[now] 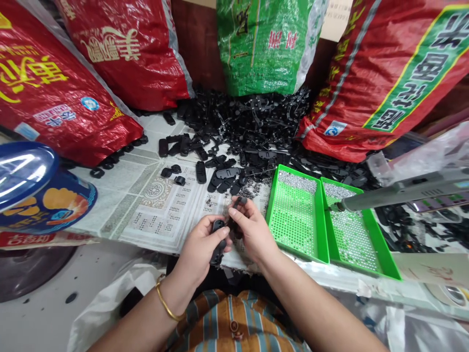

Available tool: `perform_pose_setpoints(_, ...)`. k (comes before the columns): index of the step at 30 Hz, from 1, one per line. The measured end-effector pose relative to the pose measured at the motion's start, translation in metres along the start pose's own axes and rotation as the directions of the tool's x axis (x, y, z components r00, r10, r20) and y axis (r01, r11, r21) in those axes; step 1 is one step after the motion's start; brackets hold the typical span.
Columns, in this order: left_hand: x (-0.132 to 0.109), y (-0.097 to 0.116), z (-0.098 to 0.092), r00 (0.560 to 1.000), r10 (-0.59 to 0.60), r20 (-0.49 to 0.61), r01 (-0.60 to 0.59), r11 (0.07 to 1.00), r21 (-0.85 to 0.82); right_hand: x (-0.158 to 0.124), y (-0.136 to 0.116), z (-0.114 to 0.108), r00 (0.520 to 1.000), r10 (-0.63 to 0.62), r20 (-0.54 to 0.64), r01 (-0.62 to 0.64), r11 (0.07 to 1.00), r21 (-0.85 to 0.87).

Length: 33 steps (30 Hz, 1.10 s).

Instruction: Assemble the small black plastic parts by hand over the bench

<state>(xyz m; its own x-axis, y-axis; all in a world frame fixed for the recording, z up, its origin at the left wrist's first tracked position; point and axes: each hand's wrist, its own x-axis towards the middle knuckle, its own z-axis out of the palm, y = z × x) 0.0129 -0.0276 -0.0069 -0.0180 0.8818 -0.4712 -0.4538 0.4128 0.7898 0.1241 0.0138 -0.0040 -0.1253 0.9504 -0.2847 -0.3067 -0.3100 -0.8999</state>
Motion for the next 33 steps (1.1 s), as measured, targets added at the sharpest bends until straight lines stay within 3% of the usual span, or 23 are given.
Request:
perform_pose_setpoints(2, 0.003, -0.003, 0.001, 0.996, 0.071, -0.05, -0.072, 0.997, -0.016, -0.004, 0.005, 0.004, 0.996, 0.07, 0.048, -0.077, 0.986, 0.148)
perform_pose_setpoints(4, 0.006, -0.004, 0.0, 0.989, 0.125, -0.076, -0.126, 0.992, -0.01, -0.006, 0.01, 0.004, 0.989, 0.131, 0.071, -0.141, 0.975, 0.172)
perform_pose_setpoints(10, 0.004, -0.005, -0.003, 0.987, 0.159, -0.037, -0.156, 0.986, 0.065, 0.001, 0.01, -0.007, 0.998, 0.067, -0.006, -0.067, 0.976, -0.206)
perform_pose_setpoints(15, 0.0, -0.006, -0.003, 0.993, 0.044, -0.113, -0.052, 0.996, -0.068, 0.003, 0.0, -0.004, 0.997, 0.053, 0.048, -0.044, 0.984, -0.174)
perform_pose_setpoints(17, 0.0, -0.005, -0.005, 0.988, 0.051, -0.142, -0.063, 0.994, -0.085, 0.001, -0.001, -0.002, 0.996, 0.062, 0.063, -0.054, 0.992, -0.118)
perform_pose_setpoints(22, 0.001, 0.005, -0.009, 0.996, 0.077, -0.04, -0.075, 0.996, 0.047, -0.001, -0.001, -0.004, 0.977, 0.177, 0.121, -0.179, 0.984, 0.011)
perform_pose_setpoints(27, 0.005, 0.01, -0.01, 0.991, 0.124, -0.048, -0.113, 0.976, 0.189, -0.002, 0.0, -0.009, 0.951, 0.203, 0.232, -0.192, 0.979, -0.071)
perform_pose_setpoints(33, 0.009, 0.012, -0.014, 0.987, 0.151, -0.056, -0.126, 0.941, 0.313, -0.006, -0.002, -0.009, 0.914, 0.304, 0.267, -0.263, 0.948, -0.178)
